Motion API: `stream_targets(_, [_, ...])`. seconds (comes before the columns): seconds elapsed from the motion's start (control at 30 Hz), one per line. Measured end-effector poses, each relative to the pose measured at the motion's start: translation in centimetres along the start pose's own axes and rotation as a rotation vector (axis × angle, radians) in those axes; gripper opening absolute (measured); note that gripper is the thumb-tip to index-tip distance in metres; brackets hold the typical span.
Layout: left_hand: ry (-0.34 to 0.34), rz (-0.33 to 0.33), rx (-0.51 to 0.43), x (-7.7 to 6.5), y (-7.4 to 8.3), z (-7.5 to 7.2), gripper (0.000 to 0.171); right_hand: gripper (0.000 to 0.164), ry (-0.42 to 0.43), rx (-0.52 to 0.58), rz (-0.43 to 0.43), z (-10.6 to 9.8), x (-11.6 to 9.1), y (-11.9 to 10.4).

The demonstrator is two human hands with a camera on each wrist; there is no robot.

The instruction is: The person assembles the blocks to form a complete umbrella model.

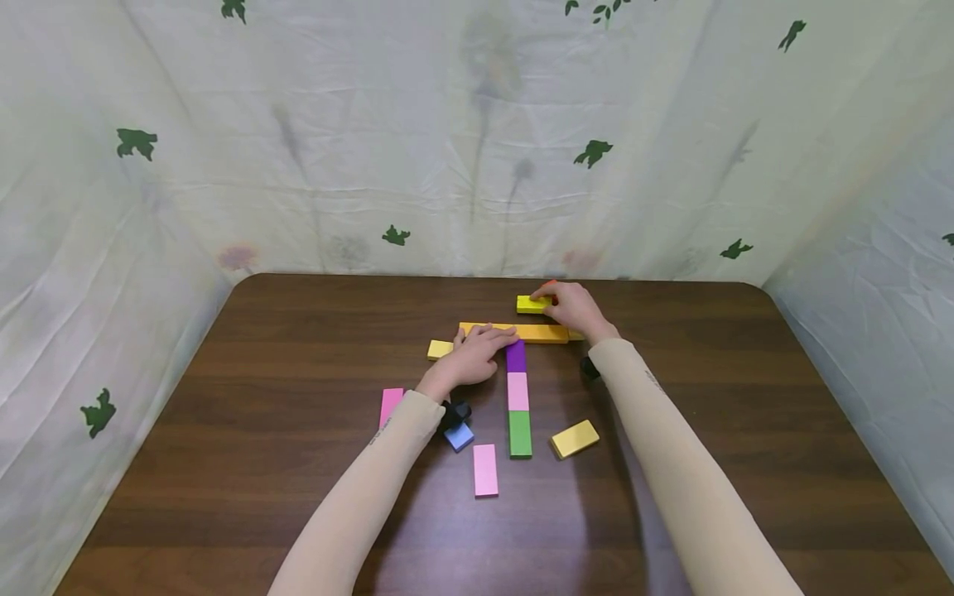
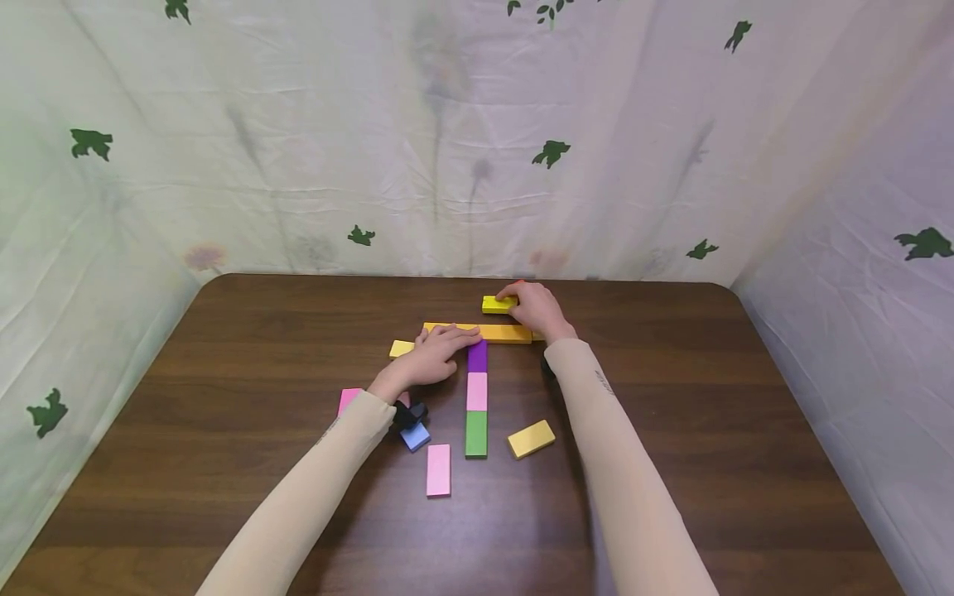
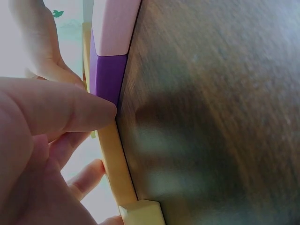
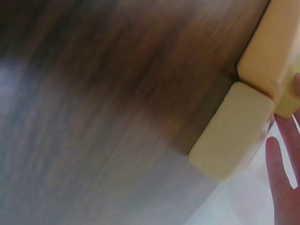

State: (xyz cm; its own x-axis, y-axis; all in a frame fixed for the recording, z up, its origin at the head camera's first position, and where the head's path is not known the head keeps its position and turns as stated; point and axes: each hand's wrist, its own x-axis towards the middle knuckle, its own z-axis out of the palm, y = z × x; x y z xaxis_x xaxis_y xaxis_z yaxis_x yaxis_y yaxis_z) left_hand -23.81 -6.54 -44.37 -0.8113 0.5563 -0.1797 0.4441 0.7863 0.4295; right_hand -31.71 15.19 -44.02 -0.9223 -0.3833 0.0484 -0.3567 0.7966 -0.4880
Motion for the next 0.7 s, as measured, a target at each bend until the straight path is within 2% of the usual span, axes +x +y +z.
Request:
stream_targets(0.2, [0.002, 0.004, 0.002, 0.0, -0.1, 0.0, 0.057, 0.028, -0.031, -0.047, 0.013, 0.2, 0.5, -0.2])
stream_targets(0.37, [0.002, 0.003, 0.003, 0.0, 0.0, 0.0, 0.057, 0.029, -0.045, -0.067, -0.020, 0.1, 0.4, -0.2])
stream_targets(0.7, [-0.005, -0.001, 0.014, 0.0, 0.0, 0.0, 0.058, 0.027, 0.022, -0.069, -0.111, -0.1, -0.8, 0.8])
